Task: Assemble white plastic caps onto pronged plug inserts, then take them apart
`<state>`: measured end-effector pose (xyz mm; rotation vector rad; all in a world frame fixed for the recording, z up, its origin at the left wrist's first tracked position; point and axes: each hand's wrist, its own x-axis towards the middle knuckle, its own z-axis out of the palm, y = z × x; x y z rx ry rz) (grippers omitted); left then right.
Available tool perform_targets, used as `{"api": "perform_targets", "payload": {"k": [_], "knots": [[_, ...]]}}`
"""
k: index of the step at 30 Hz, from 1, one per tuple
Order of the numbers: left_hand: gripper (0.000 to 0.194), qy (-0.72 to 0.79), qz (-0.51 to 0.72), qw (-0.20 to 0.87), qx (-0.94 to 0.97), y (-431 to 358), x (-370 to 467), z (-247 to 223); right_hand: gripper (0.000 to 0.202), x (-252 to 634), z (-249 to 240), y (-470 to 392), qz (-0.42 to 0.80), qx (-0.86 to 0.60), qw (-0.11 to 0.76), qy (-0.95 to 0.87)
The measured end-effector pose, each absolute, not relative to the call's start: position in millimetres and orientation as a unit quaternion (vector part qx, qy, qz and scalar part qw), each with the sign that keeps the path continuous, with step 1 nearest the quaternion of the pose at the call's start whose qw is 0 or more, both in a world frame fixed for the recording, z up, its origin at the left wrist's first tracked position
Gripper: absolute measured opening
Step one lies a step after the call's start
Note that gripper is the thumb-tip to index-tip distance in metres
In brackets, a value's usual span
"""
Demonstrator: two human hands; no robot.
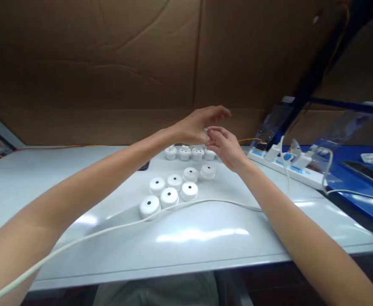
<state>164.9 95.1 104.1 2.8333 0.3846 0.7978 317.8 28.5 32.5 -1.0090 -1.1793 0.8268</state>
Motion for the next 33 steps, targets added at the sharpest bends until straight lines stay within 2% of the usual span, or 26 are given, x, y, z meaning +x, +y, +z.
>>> {"api": "perform_targets", "payload": {"k": [3,6,11,13,17,19,22,25,28,33], "knots": [[0.068,0.115,0.277,0.124,0.946,83.8,168.3,95.5,0.019,315.6,37.0,25.6,0.398,-0.418,0.644,-0.502],[0.059,0.137,0.269,0.14,0.943,84.3,162.9,70.3,0.015,309.6,34.4,21.5,0.394,-0.446,0.595,-0.54],[0.047,0.198,0.29,0.085,0.932,73.9,120.0,55.6,0.013,294.9,33.8,7.4,0.175,-0.503,0.495,-0.686],[0.042,0.243,0.262,0.1,0.929,59.2,92.3,62.0,0.014,289.3,38.6,-2.1,0.134,-0.479,0.475,-0.726],[0.048,0.27,0.183,0.135,0.936,13.5,44.3,58.0,0.023,273.0,45.3,-23.4,0.124,-0.366,0.412,-0.825],[0.048,0.239,0.13,0.106,0.956,-8.5,31.5,42.6,0.026,262.3,44.0,-32.1,0.11,-0.316,0.376,-0.864],[0.049,0.217,0.118,0.052,0.968,-26.1,25.7,16.5,0.024,249.1,38.4,-39.6,0.095,-0.281,0.348,-0.889],[0.04,0.204,0.129,0.041,0.97,-26.3,27.2,3.0,0.019,245.4,34.1,-40.7,0.105,-0.271,0.35,-0.89],[0.039,0.205,0.176,0.09,0.959,-22.6,28.4,5.3,0.019,248.2,33.4,-38.8,0.143,-0.297,0.372,-0.868],[0.034,0.274,0.347,0.226,0.868,-22.6,30.4,30.9,0.036,247.2,30.7,-31.6,0.357,-0.328,0.427,-0.763]]}}
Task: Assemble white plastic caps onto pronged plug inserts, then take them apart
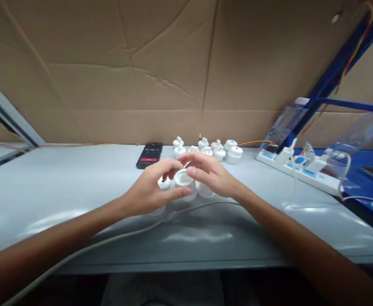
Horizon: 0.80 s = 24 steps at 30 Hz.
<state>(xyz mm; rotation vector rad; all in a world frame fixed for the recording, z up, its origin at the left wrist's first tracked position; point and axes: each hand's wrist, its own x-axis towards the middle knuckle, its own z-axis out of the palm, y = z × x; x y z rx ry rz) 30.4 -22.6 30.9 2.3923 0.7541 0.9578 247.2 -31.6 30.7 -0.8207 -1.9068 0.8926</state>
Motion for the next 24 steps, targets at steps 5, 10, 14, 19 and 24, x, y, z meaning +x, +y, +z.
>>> {"api": "perform_targets", "payload": {"k": [5,10,14,19,24], "knots": [[0.031,0.283,0.433,0.21,0.83,-17.9,34.2,45.6,0.053,236.8,23.8,-25.7,0.588,-0.319,0.452,-0.59],[0.027,0.247,0.311,-0.014,0.918,-5.8,41.9,32.5,0.047,229.6,23.7,-27.9,0.538,-0.44,0.452,-0.559],[0.039,0.29,0.305,0.103,0.901,-3.5,53.1,35.0,0.041,230.0,22.8,-29.3,0.498,-0.473,0.487,-0.539],[0.038,0.301,0.288,0.641,0.645,1.0,64.0,62.3,0.024,255.2,31.8,-27.1,0.0,-0.346,0.51,-0.787],[0.03,0.309,0.323,0.763,0.467,24.0,67.8,69.8,0.014,275.2,41.5,-20.7,-0.175,-0.283,0.525,-0.783]]}}
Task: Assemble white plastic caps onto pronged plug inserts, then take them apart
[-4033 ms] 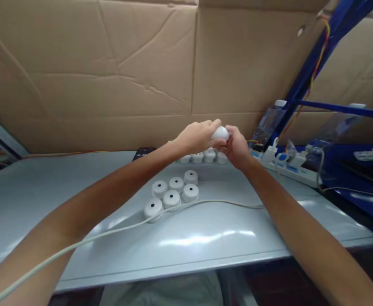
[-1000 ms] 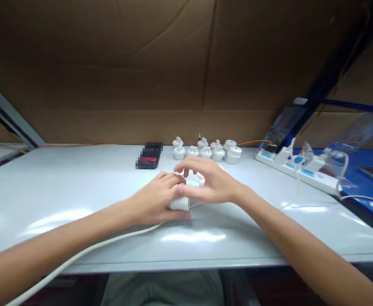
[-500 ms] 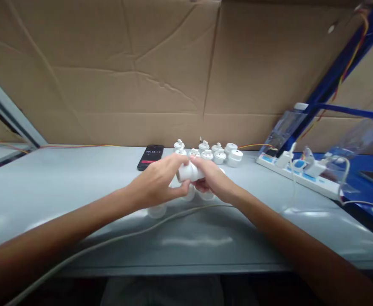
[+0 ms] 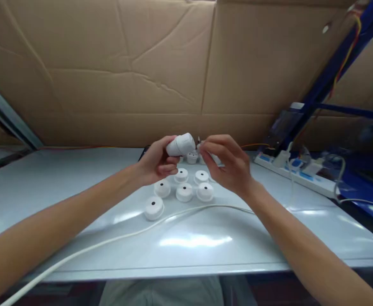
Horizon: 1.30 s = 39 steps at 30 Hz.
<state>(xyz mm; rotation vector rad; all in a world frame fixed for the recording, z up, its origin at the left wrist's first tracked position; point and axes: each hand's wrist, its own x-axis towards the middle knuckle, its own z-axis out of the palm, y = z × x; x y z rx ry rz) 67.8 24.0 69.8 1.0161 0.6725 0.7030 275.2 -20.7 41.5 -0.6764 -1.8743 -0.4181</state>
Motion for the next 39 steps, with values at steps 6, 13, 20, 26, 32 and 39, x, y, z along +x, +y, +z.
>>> {"api": "perform_targets", "payload": {"k": [6,13,20,26,32,39], "knots": [[0.03,0.284,0.39,0.617,0.621,21.9,72.1,56.4,0.053,269.4,33.4,-10.0,0.211,-0.428,0.517,-0.711],[0.018,0.326,0.362,0.732,0.475,37.5,62.0,58.5,0.024,289.4,47.8,-13.4,-0.056,-0.359,0.497,-0.789],[0.028,0.284,0.385,0.615,0.627,61.0,65.8,61.5,0.044,316.7,45.5,-4.3,0.026,-0.545,0.21,-0.811],[0.041,0.345,0.328,0.288,0.831,121.5,100.8,62.2,0.048,309.9,45.9,-8.2,0.082,-0.56,0.141,-0.813],[0.051,0.448,0.172,0.064,0.875,166.0,140.4,57.9,0.047,316.3,46.6,-7.6,0.089,-0.56,0.135,-0.812],[0.058,0.469,0.076,-0.003,0.88,168.4,163.4,55.3,0.041,321.1,48.4,-7.2,0.074,-0.575,0.132,-0.804]]}}
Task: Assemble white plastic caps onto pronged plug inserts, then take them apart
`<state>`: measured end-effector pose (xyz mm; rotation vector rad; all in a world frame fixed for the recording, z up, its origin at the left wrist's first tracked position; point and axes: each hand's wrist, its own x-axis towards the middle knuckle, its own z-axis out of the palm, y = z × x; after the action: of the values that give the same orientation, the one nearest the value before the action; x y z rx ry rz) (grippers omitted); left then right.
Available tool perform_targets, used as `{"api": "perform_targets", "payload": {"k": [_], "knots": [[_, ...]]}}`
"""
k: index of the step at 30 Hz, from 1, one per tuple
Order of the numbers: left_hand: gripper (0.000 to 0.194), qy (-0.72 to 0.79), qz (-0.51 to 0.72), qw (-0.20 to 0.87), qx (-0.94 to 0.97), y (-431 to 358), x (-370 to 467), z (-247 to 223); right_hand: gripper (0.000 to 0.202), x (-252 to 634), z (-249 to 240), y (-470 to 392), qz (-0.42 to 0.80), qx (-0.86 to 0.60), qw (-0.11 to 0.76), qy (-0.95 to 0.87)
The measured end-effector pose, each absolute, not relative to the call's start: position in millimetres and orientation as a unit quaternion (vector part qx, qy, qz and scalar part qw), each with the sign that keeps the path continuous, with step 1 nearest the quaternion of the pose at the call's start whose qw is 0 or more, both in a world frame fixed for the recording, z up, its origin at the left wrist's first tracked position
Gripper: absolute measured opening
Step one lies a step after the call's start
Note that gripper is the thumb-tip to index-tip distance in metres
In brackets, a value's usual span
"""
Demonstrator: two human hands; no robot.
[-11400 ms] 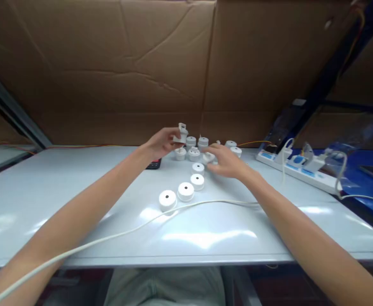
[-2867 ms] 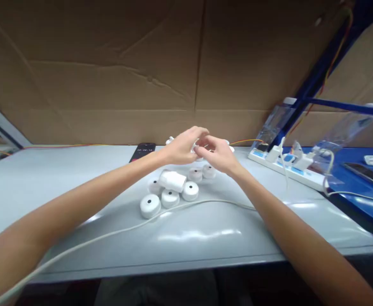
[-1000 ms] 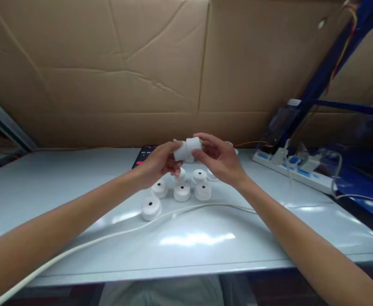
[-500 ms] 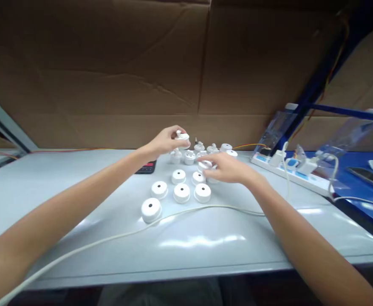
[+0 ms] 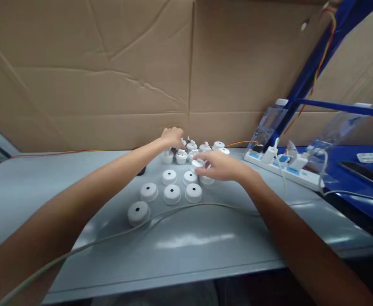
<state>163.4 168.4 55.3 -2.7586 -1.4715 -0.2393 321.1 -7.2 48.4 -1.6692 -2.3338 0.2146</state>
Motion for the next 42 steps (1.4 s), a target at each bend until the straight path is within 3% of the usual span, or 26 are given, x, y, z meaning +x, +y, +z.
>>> {"api": "perform_targets", "payload": {"k": [13,25,27,32,42], "knots": [[0.051,-0.469,-0.058,0.007,-0.881,164.4,154.6,56.6,0.044,323.3,41.8,-4.3,0.027,-0.596,0.15,-0.789],[0.036,-0.426,-0.175,-0.039,-0.887,141.5,121.2,60.7,0.045,324.8,43.6,-5.9,0.052,-0.6,0.128,-0.788],[0.034,-0.419,-0.199,-0.052,-0.884,132.5,113.1,60.0,0.048,330.7,45.9,-3.5,0.047,-0.61,0.161,-0.775],[0.028,-0.352,-0.26,-0.107,-0.893,99.1,97.0,57.1,0.031,363.6,43.7,13.9,-0.053,-0.72,0.279,-0.633],[0.02,-0.283,-0.295,-0.157,-0.899,66.9,86.8,52.3,0.04,396.1,25.5,24.6,-0.022,-0.751,0.204,-0.628]]}}
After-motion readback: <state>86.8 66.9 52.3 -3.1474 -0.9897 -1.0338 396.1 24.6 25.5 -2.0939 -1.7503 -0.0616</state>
